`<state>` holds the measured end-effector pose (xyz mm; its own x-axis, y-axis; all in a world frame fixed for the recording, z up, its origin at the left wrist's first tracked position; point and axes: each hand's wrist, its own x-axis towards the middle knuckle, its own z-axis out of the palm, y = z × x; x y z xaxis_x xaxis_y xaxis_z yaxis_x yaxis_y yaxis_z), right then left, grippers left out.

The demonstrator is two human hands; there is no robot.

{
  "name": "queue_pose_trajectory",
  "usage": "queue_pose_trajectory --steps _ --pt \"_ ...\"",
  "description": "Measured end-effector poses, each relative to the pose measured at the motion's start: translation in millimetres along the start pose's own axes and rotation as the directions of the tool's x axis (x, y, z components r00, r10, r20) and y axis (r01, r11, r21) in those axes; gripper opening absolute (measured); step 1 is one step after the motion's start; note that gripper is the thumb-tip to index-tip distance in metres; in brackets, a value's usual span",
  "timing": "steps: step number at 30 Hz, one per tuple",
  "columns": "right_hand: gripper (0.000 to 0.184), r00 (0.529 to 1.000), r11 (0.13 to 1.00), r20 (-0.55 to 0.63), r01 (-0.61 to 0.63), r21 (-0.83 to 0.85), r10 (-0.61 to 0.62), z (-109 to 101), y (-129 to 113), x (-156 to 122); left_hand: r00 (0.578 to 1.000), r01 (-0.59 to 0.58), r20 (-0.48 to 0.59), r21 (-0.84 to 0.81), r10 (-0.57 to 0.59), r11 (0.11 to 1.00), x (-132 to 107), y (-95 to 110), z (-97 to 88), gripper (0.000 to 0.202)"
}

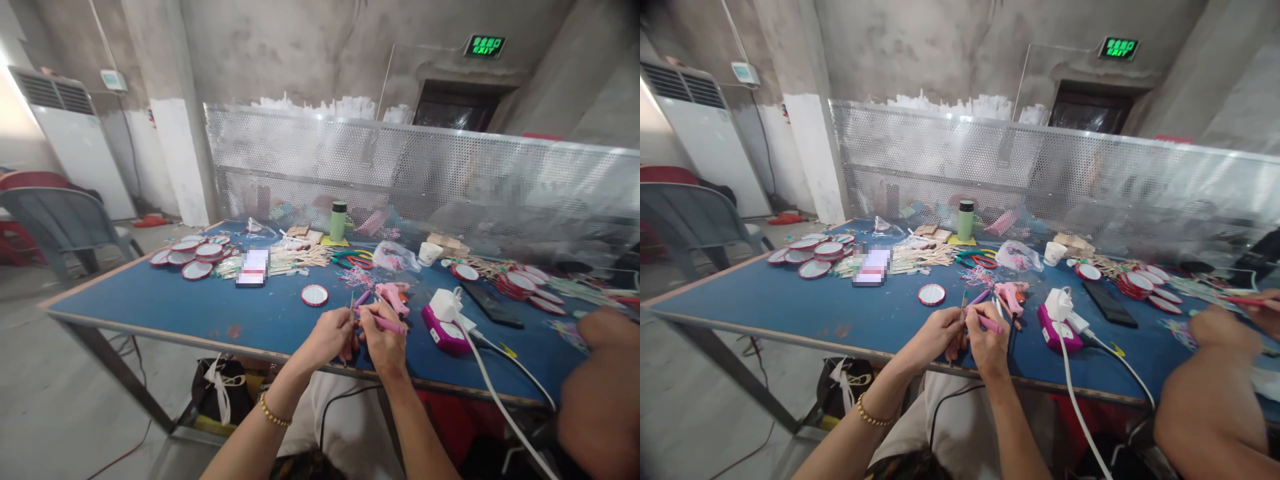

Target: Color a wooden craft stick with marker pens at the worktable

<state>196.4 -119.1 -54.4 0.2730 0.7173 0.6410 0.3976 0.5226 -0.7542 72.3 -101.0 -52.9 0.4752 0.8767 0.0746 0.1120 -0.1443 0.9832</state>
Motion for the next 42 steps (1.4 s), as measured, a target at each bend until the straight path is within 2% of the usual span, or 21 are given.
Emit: queue_pose_trajectory --steps 17,23,30,42 --pt "0.023 1.000 0.999 -0.003 0.016 -0.033 -0.016 -0.4 0.2 0.6 1.000 -0.007 -0.011 0.004 0.007 1.000 -0.5 1.6 -0.1 0.022" --pt "0.022 0.999 0.999 -0.020 -0.039 0.026 0.040 -0.2 2.1 -0.8 1.000 -0.005 -0.009 -0.003 0.005 1.000 -1.1 1.9 0.0 0.019" --pt "0.023 1.000 0.999 -0.012 0.012 -0.049 -0.012 0.2 6.1 0.1 1.000 0.011 -0.009 0.000 -0.011 1.000 -0.7 2.9 0.1 0.020" --pt "0.024 0.999 0.998 -0.030 0.019 -0.058 -0.021 1.1 5.9 0.1 1.000 0.015 0.001 0.003 -0.015 1.000 1.2 -2.2 -0.5 0.022"
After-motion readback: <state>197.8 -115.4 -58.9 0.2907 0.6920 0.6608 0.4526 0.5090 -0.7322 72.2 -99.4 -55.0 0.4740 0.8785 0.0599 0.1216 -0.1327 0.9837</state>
